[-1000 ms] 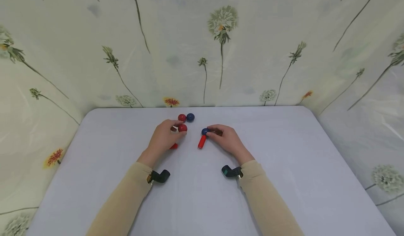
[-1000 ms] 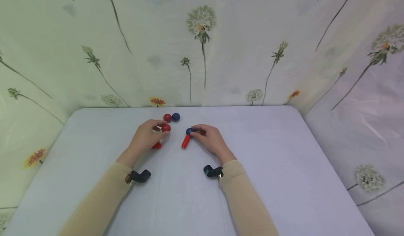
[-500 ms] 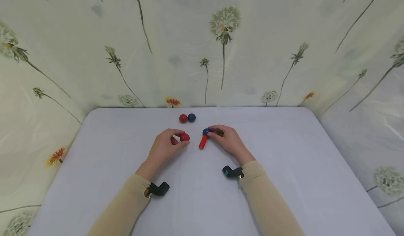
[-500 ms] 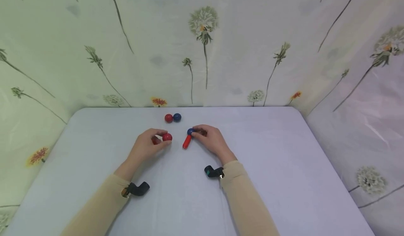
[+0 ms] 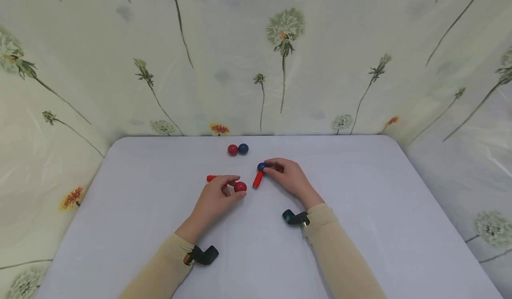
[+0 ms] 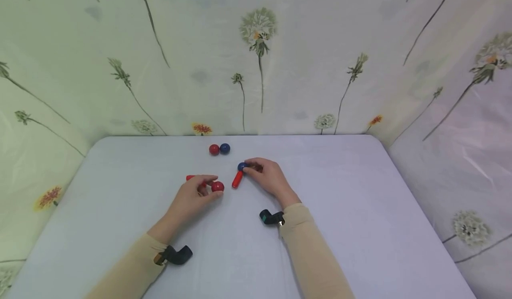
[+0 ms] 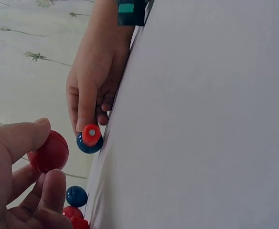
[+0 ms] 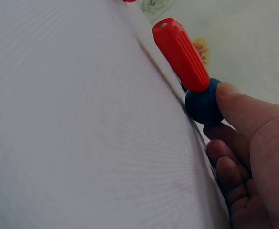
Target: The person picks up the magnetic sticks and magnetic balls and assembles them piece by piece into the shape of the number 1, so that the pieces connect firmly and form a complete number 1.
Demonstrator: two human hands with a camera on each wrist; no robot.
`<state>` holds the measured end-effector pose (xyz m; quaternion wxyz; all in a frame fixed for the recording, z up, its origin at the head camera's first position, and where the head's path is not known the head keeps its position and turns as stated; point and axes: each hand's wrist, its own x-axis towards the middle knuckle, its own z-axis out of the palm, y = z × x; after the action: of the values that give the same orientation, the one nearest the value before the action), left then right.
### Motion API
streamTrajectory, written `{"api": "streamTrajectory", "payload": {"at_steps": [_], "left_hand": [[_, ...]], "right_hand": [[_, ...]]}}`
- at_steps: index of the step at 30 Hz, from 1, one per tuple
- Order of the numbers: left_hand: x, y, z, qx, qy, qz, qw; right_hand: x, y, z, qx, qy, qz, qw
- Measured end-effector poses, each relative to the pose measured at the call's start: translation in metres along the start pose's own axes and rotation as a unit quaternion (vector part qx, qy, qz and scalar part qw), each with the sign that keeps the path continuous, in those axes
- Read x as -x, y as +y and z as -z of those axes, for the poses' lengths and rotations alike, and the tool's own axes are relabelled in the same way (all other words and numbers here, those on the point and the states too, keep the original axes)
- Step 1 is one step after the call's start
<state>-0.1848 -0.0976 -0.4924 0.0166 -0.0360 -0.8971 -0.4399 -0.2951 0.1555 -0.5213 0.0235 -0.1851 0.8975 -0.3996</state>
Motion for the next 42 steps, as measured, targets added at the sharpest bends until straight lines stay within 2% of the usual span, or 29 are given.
{"api": "streamTrajectory", "payload": {"at_steps": [10,19,30,37,42], "left_hand": [[0.005,-0.003,-0.013,-0.001,-0.014,-0.005,0.9999],[0.007,-0.002,-0.017,-0.006,-0.02,-0.004,0.9998],[0.003,-0.003,-0.024,-0.041,-0.013,-0.016,0.999],[0.002,-0.003,-0.026,-0.054,-0.007,-0.005,0.9985],[0.003,0.0,-0.025,-0.048,-0.005,-0.002,0.9988]], "right_hand": [[-0.001,0.001,0.0,0.0,0.004,0.005,1.0],[0.001,0.002,-0.001,-0.003,0.006,-0.004,1.0],[0.001,0.001,0.0,-0.005,0.001,0.004,1.0],[0.001,0.0,0.0,-0.007,0.003,0.005,1.0],[0.001,0.001,0.0,-0.007,0.004,0.006,0.9999]]}}
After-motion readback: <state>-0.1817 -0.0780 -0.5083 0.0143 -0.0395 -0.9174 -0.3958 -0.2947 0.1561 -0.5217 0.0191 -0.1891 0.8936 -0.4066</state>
